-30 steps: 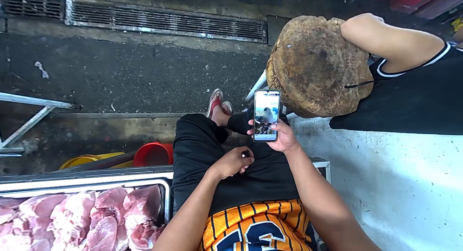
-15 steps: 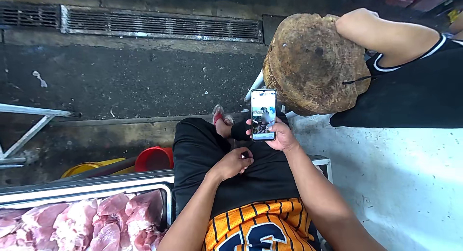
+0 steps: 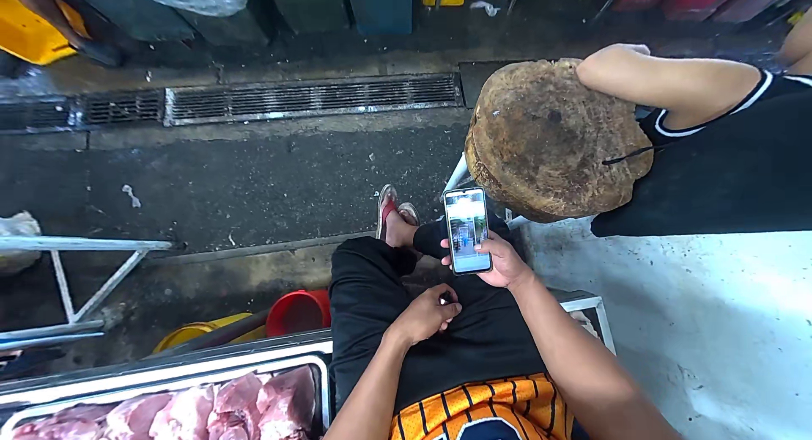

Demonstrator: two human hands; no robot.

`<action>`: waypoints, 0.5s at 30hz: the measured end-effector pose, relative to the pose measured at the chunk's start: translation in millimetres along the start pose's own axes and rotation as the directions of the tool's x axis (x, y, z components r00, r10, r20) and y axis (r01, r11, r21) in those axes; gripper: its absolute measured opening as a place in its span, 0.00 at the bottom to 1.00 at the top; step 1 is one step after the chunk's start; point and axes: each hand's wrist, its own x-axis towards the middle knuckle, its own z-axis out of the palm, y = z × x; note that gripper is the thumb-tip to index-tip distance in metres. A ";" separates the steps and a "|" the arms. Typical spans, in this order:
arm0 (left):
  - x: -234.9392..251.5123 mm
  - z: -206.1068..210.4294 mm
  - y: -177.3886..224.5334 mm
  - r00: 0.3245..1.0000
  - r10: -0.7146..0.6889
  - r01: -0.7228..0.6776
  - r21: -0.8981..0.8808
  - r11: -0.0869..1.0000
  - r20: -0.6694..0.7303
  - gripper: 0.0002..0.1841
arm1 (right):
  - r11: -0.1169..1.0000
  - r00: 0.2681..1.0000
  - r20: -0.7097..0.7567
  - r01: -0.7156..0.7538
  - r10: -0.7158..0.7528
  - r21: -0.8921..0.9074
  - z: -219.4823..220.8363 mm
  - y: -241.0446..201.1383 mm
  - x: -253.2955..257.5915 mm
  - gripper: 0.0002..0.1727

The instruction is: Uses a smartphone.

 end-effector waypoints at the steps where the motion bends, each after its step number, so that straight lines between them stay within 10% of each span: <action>1: -0.4 0.6 0.8 1.000 -0.004 0.004 0.006 1.000 -0.002 0.14 | 1.000 1.000 0.001 -0.005 0.005 -0.004 1.9 0.0 0.2 0.31; 15: 0.8 -0.8 -6.2 1.000 0.019 -0.020 -0.048 0.999 -0.014 0.14 | 0.999 0.999 -0.041 -0.025 0.024 -0.036 -4.9 -2.1 -4.1 0.29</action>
